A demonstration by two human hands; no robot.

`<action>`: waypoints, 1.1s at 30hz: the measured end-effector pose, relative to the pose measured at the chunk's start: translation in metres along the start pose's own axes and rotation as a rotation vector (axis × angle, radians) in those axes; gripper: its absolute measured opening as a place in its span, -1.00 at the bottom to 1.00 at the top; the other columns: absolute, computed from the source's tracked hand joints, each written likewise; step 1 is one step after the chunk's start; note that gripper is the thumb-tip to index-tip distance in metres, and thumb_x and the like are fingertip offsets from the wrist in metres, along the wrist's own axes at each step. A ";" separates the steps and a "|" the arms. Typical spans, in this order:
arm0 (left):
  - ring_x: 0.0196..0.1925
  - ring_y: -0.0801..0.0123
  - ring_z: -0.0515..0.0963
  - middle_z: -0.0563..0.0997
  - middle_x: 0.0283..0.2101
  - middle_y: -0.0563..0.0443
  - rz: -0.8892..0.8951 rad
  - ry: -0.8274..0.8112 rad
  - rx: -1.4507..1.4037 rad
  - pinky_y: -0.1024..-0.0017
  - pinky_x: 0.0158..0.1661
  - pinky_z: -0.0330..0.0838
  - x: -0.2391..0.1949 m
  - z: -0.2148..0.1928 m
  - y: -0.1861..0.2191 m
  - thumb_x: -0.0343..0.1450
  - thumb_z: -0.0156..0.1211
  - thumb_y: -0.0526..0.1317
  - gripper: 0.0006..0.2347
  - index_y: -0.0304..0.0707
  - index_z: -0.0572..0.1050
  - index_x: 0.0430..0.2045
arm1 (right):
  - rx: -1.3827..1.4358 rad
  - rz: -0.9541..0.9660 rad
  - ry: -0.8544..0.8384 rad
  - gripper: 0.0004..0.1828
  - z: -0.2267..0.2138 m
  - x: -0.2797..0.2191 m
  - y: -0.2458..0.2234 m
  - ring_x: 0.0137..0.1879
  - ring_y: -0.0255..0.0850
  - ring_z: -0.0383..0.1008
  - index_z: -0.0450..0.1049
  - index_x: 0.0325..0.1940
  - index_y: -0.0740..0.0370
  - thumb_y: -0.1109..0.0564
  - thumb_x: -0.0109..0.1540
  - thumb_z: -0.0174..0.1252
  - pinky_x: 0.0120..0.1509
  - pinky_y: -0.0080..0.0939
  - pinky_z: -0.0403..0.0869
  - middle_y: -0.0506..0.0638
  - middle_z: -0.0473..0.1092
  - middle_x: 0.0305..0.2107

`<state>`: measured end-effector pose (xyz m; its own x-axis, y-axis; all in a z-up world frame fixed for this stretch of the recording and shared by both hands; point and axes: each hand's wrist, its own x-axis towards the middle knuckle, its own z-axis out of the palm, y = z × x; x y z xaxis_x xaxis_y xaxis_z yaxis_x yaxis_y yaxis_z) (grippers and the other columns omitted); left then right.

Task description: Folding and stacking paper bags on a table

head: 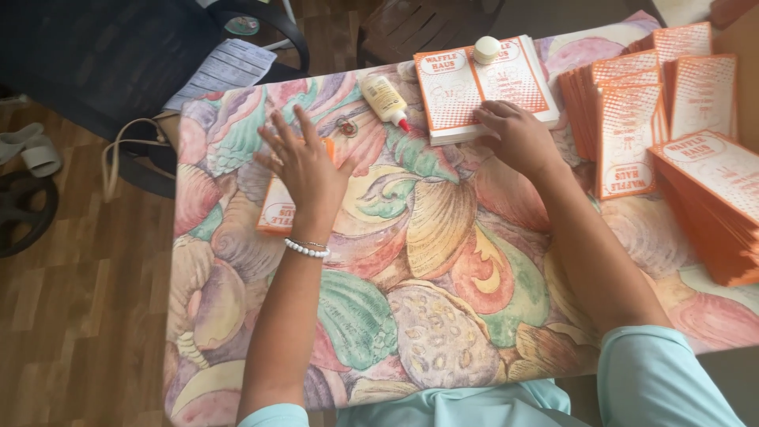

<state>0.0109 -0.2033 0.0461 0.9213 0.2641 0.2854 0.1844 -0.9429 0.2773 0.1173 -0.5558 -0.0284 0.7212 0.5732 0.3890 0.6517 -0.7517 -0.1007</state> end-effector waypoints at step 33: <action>-0.39 0.51 0.58 0.68 -0.14 -0.01 0.638 -0.209 -0.664 0.65 -0.40 0.52 -0.086 0.064 0.064 0.42 0.26 -0.27 -0.86 -0.19 0.59 -0.18 | -0.781 0.656 0.038 -0.27 -0.154 -0.202 0.037 -0.01 0.04 0.59 0.60 0.17 0.27 -0.43 0.32 0.34 0.18 0.02 0.30 0.14 0.60 -0.12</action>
<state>-0.0352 -0.2992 -0.0196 0.8357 -0.3644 0.4109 -0.5490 -0.5713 0.6100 -0.0404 -0.7495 0.0301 0.8645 -0.0291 0.5018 -0.2144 -0.9243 0.3157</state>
